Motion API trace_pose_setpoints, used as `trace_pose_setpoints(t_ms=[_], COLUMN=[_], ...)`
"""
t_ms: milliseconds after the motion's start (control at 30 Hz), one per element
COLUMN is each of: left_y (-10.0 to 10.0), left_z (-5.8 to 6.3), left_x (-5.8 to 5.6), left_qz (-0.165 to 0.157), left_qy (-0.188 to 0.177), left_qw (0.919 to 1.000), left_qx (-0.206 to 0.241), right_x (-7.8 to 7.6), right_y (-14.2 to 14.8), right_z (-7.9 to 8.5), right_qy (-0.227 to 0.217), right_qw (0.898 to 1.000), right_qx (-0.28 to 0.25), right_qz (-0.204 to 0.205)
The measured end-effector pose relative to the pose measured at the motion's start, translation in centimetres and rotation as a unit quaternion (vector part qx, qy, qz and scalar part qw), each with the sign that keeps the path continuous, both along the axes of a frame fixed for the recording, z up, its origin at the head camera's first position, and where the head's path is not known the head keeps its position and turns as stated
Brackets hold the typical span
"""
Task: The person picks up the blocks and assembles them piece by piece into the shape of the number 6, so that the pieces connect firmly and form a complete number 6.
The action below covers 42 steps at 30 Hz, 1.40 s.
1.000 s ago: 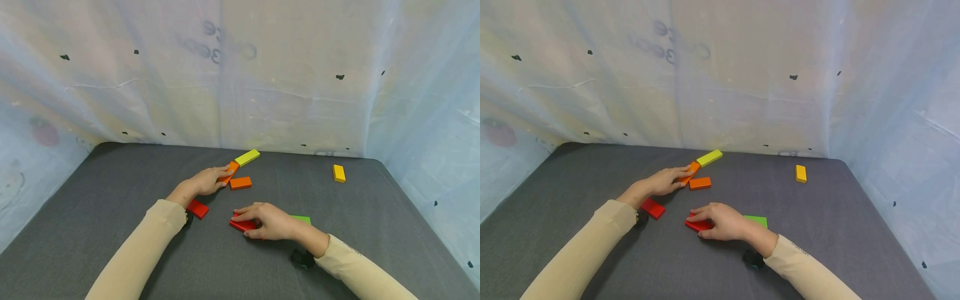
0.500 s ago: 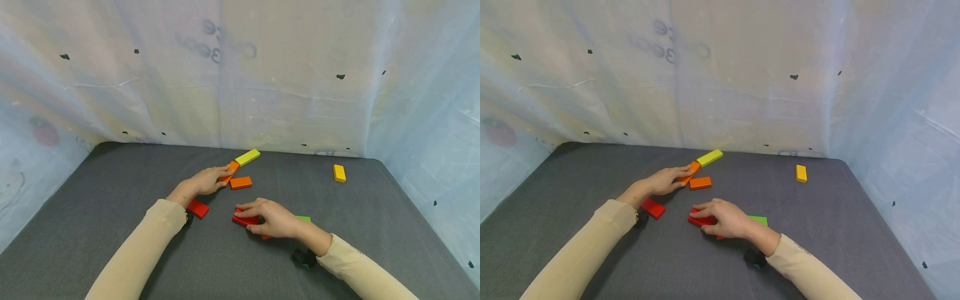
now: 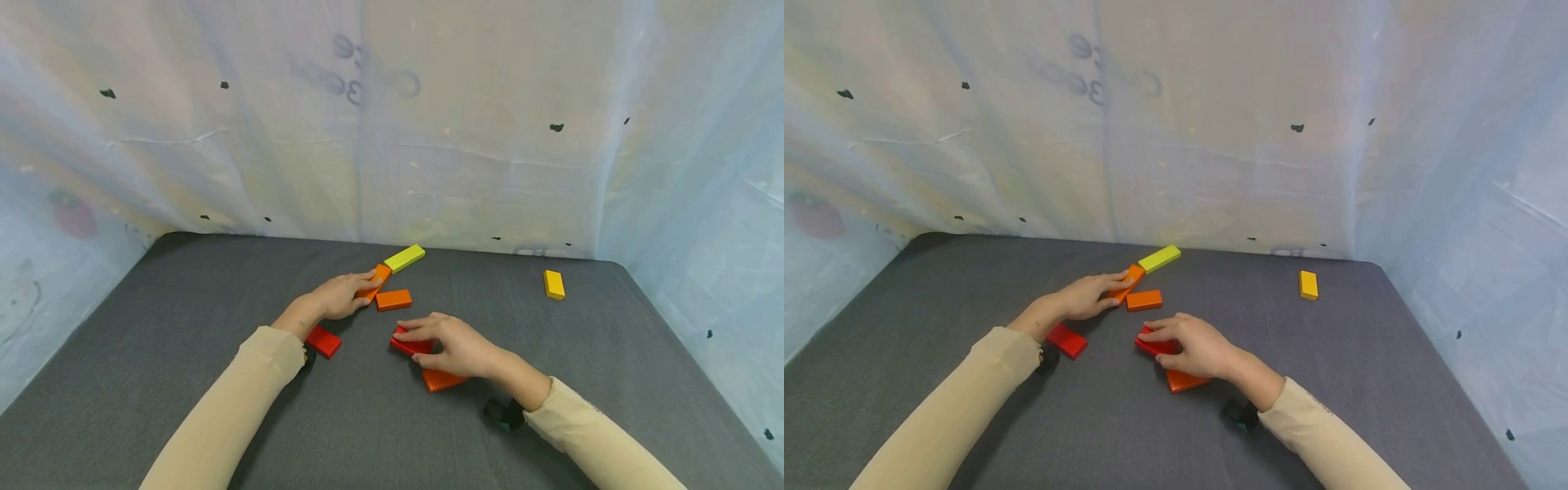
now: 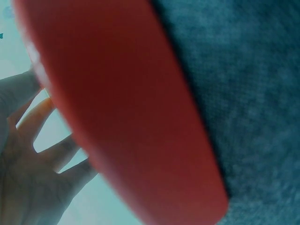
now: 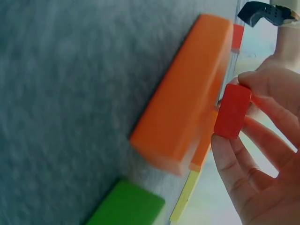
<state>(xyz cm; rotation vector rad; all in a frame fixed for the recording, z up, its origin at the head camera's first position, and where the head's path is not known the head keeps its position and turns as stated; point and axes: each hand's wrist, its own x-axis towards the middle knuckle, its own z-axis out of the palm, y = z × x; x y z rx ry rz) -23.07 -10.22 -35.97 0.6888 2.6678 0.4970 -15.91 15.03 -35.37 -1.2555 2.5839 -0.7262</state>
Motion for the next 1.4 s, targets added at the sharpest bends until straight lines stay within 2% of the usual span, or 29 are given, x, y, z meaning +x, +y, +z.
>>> trace_pose_setpoints(t_ms=[400,633,1100,1400], left_y=[0.0,0.1,0.0,0.0], left_z=[0.0,0.1,-0.2,-0.3], left_x=[0.0,0.1,0.1,0.1], left_qz=[-0.001,0.007,0.000,0.000], left_qy=[0.002,-0.002,0.003,0.008], left_qw=[1.0000,1.0000,1.0000,1.0000], left_qx=[-0.003,-0.002,0.001,0.000], right_x=[-1.2,-1.7,-3.3,-4.7], right_y=[1.1,1.4,2.2,2.1], right_z=[0.3,0.5,0.3,0.5], right_qy=[-0.009,-0.014,-0.021,-0.019], right_qw=[1.000,0.999,0.998,0.999], right_qx=[-0.012,-0.004,0.012,0.016], right_qz=[-0.022,-0.038,-0.058,-0.048])
